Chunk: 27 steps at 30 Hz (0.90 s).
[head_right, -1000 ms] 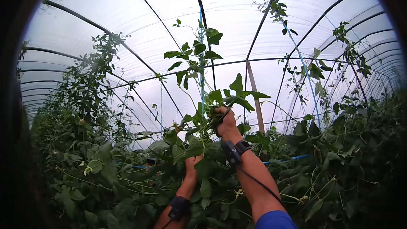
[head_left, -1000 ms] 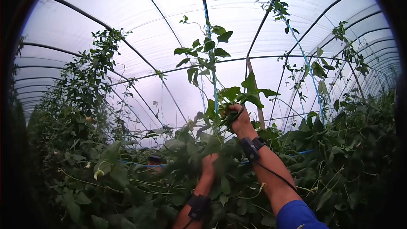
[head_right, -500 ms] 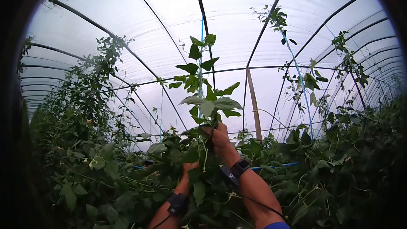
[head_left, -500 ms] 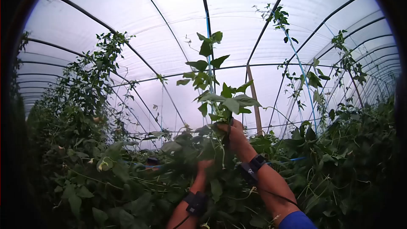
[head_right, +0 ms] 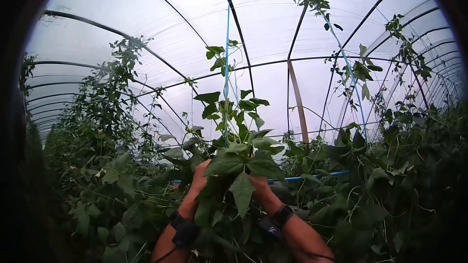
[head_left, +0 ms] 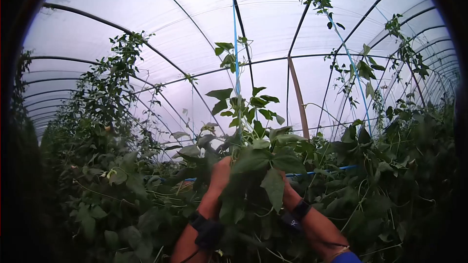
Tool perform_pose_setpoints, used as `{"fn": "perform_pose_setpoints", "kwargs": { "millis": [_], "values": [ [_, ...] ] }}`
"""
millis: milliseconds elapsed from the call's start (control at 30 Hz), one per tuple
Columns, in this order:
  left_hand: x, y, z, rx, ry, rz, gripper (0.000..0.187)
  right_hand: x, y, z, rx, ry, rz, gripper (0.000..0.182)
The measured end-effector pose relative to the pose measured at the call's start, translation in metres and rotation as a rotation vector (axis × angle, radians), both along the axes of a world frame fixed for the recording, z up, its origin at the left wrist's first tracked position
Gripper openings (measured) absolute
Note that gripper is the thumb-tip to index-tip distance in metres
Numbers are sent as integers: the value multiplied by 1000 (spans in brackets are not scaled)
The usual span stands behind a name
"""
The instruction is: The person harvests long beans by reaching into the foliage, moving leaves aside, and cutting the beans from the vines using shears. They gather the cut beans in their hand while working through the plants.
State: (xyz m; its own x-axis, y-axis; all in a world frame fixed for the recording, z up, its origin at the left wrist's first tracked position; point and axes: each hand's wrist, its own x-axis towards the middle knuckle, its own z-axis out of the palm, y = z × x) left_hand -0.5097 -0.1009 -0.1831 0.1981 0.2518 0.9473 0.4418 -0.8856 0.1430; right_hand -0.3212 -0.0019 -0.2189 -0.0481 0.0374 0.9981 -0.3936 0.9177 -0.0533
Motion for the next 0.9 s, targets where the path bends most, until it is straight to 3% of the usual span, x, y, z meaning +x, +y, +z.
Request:
{"fn": "perform_pose_setpoints", "kwargs": {
  "millis": [67,133,167,200,267,300,333,400,467,500,600,633,667,733,800,900],
  "values": [
    [4,-33,7,339,-42,457,29,1,1,-5,96,-222,-195,31],
    [16,-74,15,246,-350,278,25,-11,1,-12,-52,-172,-46,34],
    [13,-72,22,307,-448,110,23,-20,-5,-11,-105,-90,290,37],
    [15,-72,29,303,-444,123,23,-26,-9,-11,-154,-10,624,40],
    [26,-73,46,156,-486,-130,26,-32,4,-2,-256,-5,664,42],
    [32,-72,53,-21,-512,-218,40,-34,-4,4,-358,3,694,44],
    [33,-67,63,-19,-509,-214,40,-32,-12,6,-356,3,699,44],
    [36,-51,80,-263,-275,347,54,-20,-81,12,77,54,-144,34],
    [41,-42,86,-401,-174,243,61,-15,-103,9,71,25,-163,32],
    [41,-29,87,-352,-179,78,55,-14,-107,7,56,-17,-181,29],
    [43,-21,83,-315,-175,217,46,-12,-95,6,186,-103,-257,31],
    [35,0,84,-290,-201,207,40,-32,-52,7,-111,-133,-69,39],
    [14,41,87,-332,-207,158,45,-27,-59,7,-118,-127,-67,39],
    [16,30,78,-405,-312,146,43,-17,-84,9,411,-89,-585,42],
    [14,17,72,-450,-394,-30,26,-21,-81,4,446,-54,-586,42],
    [14,5,66,-525,-494,-211,25,-25,-81,-4,401,-188,-770,44]
  ]
}}
